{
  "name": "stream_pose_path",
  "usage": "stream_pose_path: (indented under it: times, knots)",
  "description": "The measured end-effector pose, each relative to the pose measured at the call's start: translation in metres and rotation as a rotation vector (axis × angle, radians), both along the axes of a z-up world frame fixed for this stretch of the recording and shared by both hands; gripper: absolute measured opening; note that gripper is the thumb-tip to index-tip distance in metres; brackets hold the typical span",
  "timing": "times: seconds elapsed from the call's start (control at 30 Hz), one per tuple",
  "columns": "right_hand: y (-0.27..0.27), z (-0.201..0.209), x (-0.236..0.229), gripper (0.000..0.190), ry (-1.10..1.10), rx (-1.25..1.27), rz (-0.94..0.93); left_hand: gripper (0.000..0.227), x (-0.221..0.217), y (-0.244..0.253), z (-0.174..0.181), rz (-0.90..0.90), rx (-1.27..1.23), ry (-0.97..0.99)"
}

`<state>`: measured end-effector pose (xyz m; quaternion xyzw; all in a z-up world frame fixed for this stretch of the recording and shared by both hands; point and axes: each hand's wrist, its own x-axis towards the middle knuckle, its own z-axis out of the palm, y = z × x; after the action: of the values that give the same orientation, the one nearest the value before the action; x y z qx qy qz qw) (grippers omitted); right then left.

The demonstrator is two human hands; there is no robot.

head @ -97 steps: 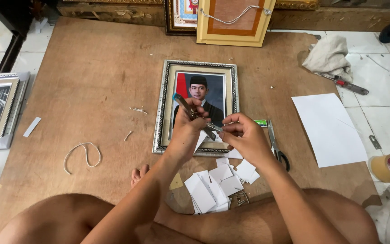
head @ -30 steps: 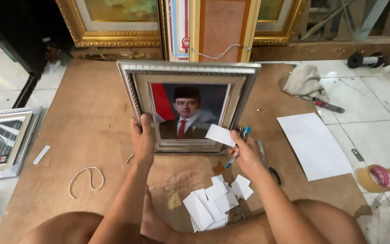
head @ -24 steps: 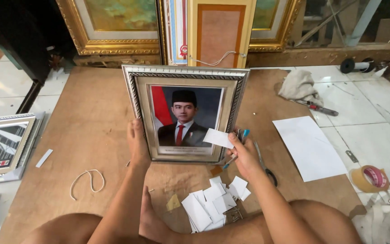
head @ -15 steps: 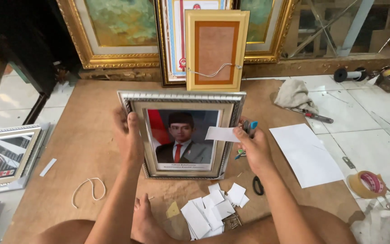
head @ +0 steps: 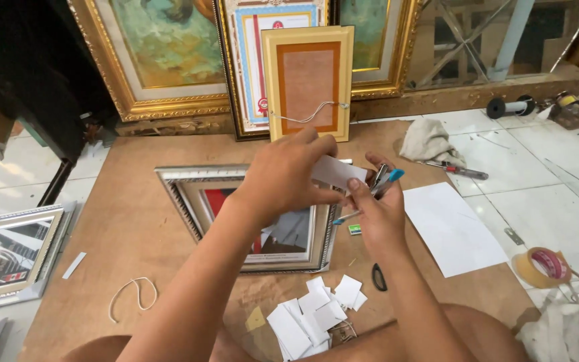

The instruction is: Applying and securing cardboard corner protectors to the corners of various picture frames using a handheld stapler.

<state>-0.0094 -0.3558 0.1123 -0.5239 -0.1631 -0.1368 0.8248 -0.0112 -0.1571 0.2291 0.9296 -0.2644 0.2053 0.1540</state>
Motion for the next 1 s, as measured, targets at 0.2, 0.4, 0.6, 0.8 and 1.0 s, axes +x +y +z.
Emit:
stream_pose_path:
  times: [0.2,0.4,0.6,0.8,1.0]
  knots:
    - [0.005,-0.02,0.008,0.055,0.077,-0.006,-0.146,0.046,-0.001,-0.007,-0.012,0.106,-0.153,0.066]
    - [0.025,-0.011,-0.022,0.031,-0.301,-0.318,-0.654,0.039,-0.012,-0.011,-0.001,0.143,-0.198,0.179]
    - [0.02,-0.027,-0.025,0.055,-0.214,-0.278,-0.577,0.036,-0.024,-0.011,0.004,0.102,-0.188,0.219]
    - [0.012,-0.033,-0.018,0.059,-0.093,-0.166,-0.307,0.041,-0.05,-0.011,0.021,0.026,-0.064,0.281]
    - [-0.006,-0.028,-0.005,0.082,0.174,-0.417,-0.047,0.04,-0.042,0.001,-0.004,0.079,0.117,0.247]
